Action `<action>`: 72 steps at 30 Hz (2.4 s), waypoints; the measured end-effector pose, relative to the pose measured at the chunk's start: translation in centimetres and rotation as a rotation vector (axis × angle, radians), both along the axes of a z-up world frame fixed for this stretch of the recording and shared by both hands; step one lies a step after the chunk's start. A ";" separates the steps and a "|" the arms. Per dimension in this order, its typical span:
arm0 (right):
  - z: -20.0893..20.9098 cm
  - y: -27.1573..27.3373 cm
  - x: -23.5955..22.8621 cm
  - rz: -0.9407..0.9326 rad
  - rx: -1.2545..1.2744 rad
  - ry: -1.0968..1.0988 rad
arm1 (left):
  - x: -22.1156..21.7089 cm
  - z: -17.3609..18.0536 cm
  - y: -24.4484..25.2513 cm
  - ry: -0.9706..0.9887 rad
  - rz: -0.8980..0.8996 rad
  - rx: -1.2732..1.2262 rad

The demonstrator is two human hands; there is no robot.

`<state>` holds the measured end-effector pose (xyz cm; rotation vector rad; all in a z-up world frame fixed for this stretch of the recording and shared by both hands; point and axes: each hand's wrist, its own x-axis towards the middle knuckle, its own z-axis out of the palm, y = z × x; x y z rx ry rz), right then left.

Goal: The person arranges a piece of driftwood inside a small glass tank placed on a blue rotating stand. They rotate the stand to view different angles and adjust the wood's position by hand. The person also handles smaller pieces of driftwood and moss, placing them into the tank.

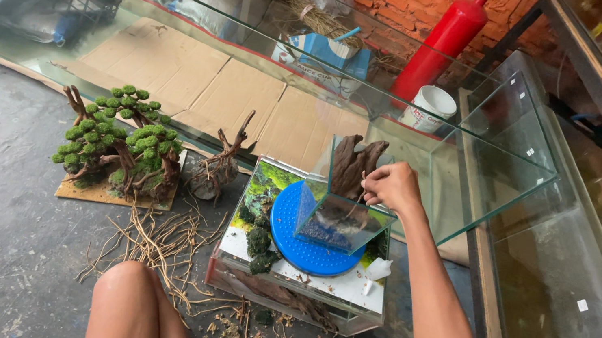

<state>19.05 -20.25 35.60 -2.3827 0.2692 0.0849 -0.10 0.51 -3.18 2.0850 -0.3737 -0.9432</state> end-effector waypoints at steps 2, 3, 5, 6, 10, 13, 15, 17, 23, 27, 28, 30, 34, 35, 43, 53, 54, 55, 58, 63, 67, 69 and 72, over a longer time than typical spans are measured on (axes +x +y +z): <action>-0.1 0.1 0.0 0.000 -0.053 0.009 | 0.2 -0.3 -0.2 0.011 0.009 0.015; -0.3 0.1 -0.1 -0.001 -0.105 0.024 | 0.1 -0.5 -0.2 0.027 0.017 0.030; -0.1 0.6 -0.1 0.003 -0.095 0.041 | 0.1 -0.5 -0.3 0.042 0.012 0.060; 0.0 0.8 -0.2 0.006 -0.086 0.056 | 0.1 -0.5 -0.3 0.054 0.007 0.089; 1.4 1.4 -0.7 -0.082 0.024 0.093 | 0.1 0.0 -0.3 0.072 0.006 0.095; 1.7 1.3 -1.1 -0.079 -0.013 0.101 | -0.2 -0.5 -0.4 0.025 0.008 0.085; 1.0 0.4 -0.6 -0.067 0.037 0.076 | -0.5 -0.5 -0.6 -0.048 0.036 0.052; 0.9 0.0 -0.6 -0.043 -0.023 0.088 | -0.5 -0.6 -0.6 -0.037 0.016 0.048; -1.3 -1.3 1.4 -0.001 -0.206 0.124 | -0.4 0.1 -0.3 0.004 0.010 0.103; 0.0 1.0 0.8 -0.090 -0.087 0.238 | -0.5 0.4 -0.4 0.005 0.029 0.096; -0.1 1.1 0.8 -0.092 -0.084 0.238 | -0.5 0.5 -0.4 0.006 0.026 0.099; -0.2 1.1 0.9 -0.090 -0.113 0.270 | -0.4 0.9 -0.5 -0.020 0.065 0.032; 0.6 1.6 0.1 -0.110 -0.062 0.279 | 2.3 11.5 0.0 -0.110 -0.129 -0.186; 0.6 1.4 0.1 -0.111 -0.032 0.271 | 2.9 17.8 0.4 -0.217 -0.141 -0.274; 0.0 -2.6 0.3 -0.127 0.232 0.065 | 16.8 34.9 -3.4 -1.030 0.105 -0.310; -1.6 -3.7 -1.3 -0.191 0.110 -0.124 | 24.3 35.4 -10.1 -0.674 -0.041 -0.044; -1.5 -3.4 -1.7 -0.209 0.134 -0.110 | 24.5 35.3 -10.5 -0.646 -0.045 0.017; -1.6 -3.5 -1.7 -0.206 0.135 -0.107 | 24.3 35.1 -10.9 -0.643 -0.041 0.019; -2.4 -4.0 -1.2 -0.244 0.446 -0.124 | 24.0 34.5 -11.7 -0.610 0.021 0.082; -2.9 -4.4 -0.9 -0.147 0.084 -0.082 | 24.5 33.8 -12.2 -0.559 0.002 0.260; -3.2 -4.3 -0.6 -0.086 -0.057 -0.093 | 25.4 33.6 -12.7 -0.540 -0.038 0.325; -3.8 -4.1 -0.2 -0.063 -0.030 -0.142 | 25.3 34.0 -13.6 -0.417 -0.083 0.480; -3.6 -4.2 -0.2 -0.085 -0.024 -0.215 | 25.7 34.4 -14.2 -0.323 -0.208 0.658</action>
